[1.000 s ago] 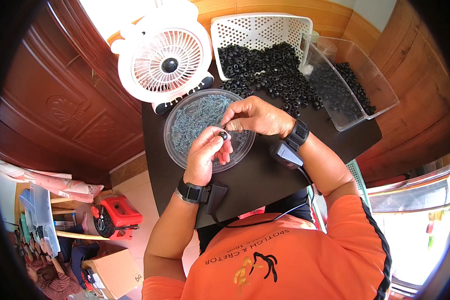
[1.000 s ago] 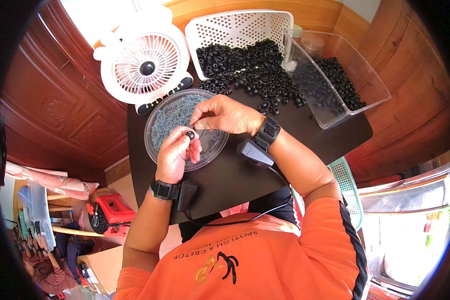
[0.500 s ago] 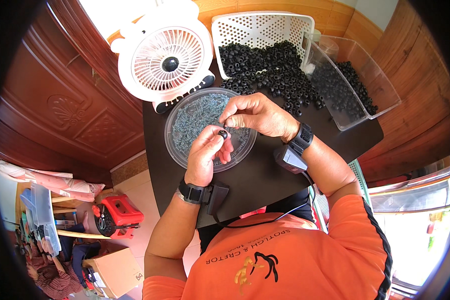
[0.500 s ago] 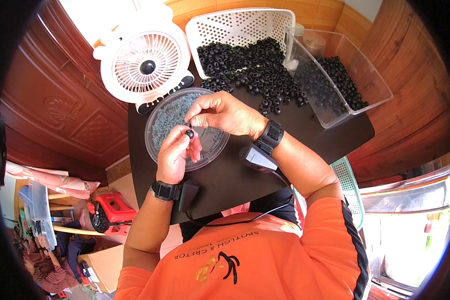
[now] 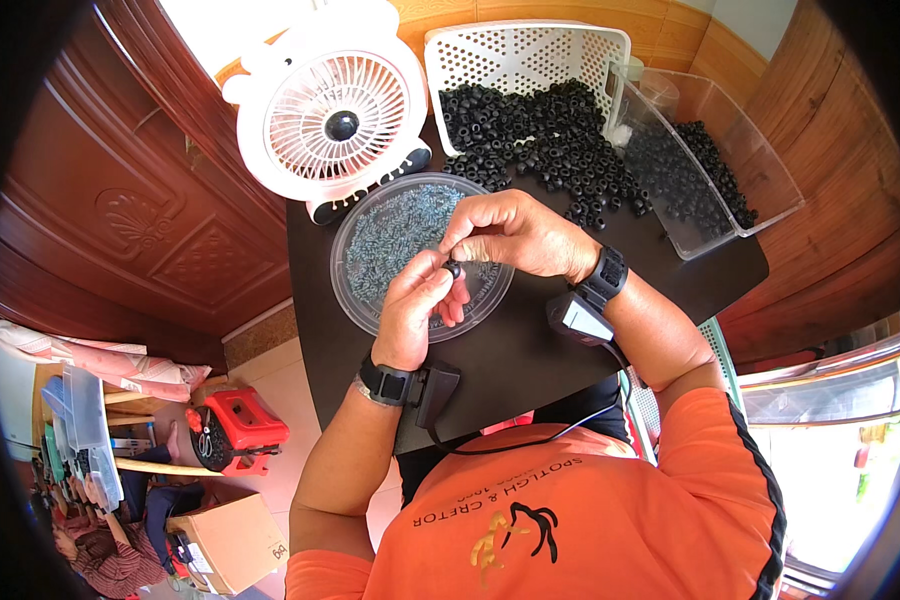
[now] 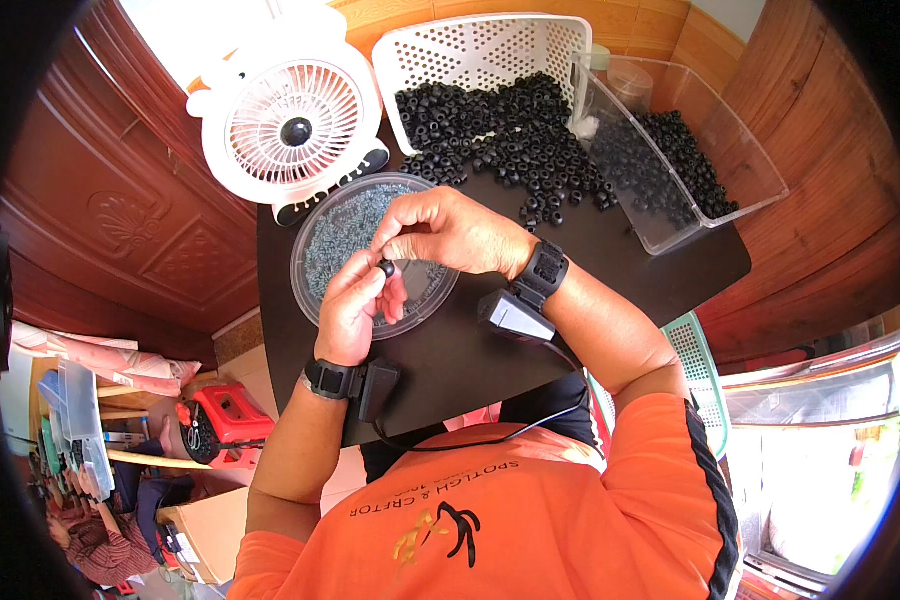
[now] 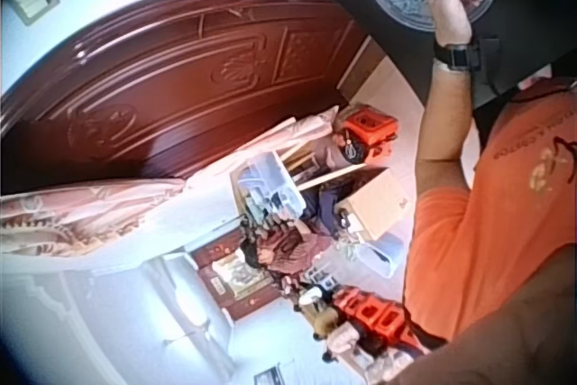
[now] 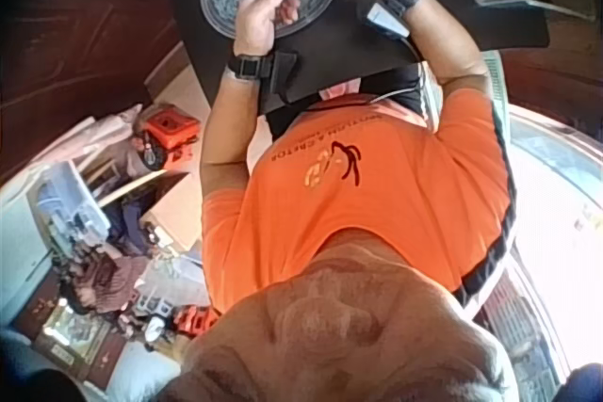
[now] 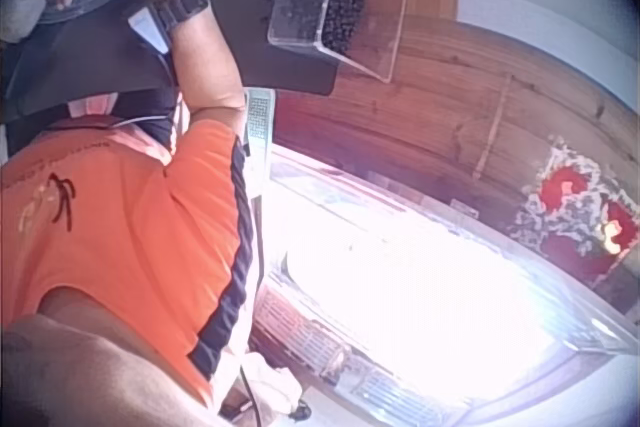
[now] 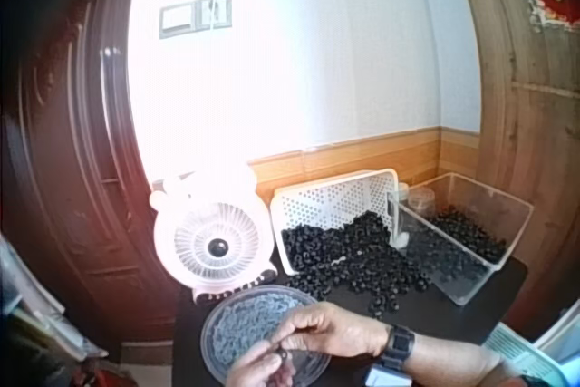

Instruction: Sorting small black rubber or plastic gaskets from a pile onto a clear tray.

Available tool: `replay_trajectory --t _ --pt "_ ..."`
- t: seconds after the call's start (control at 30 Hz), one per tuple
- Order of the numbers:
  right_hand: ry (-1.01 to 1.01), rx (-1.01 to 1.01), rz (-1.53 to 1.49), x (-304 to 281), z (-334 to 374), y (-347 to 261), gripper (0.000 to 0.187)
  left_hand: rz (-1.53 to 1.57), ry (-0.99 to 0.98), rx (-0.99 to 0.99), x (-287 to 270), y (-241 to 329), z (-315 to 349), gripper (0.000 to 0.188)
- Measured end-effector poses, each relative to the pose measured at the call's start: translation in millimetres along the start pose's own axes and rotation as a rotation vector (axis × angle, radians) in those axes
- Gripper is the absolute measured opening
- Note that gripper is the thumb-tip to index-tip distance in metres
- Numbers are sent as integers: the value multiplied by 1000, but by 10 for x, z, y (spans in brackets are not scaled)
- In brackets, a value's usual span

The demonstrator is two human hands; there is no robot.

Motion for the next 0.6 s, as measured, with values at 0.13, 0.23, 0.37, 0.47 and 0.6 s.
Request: replay_trajectory --t 0.13,0.23,0.37,0.47,0.6 --pt "-15 -54 105 -1 -4 -41 11 -22 21 -22 -7 -9 2 25" --pt "-10 -31 104 16 -2 -46 10 -34 46 -12 -14 -31 4 26" --pt "40 66 19 68 2 -18 10 -14 60 24 12 -13 21 26" --pt "57 133 -122 111 -14 56 10 16 75 33 7 -3 30 27" --pt "115 114 -160 215 -24 136 16 100 104 66 -24 -11 27 25"
Point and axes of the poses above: each hand's wrist, its own z-axis away from the middle knuckle, its own x-axis out of the palm, y = z × x, the point moved 3 cm from there along -z, towards the middle knuckle, and after that the axes turned 14 degrees about z, right-handed, at the moved point
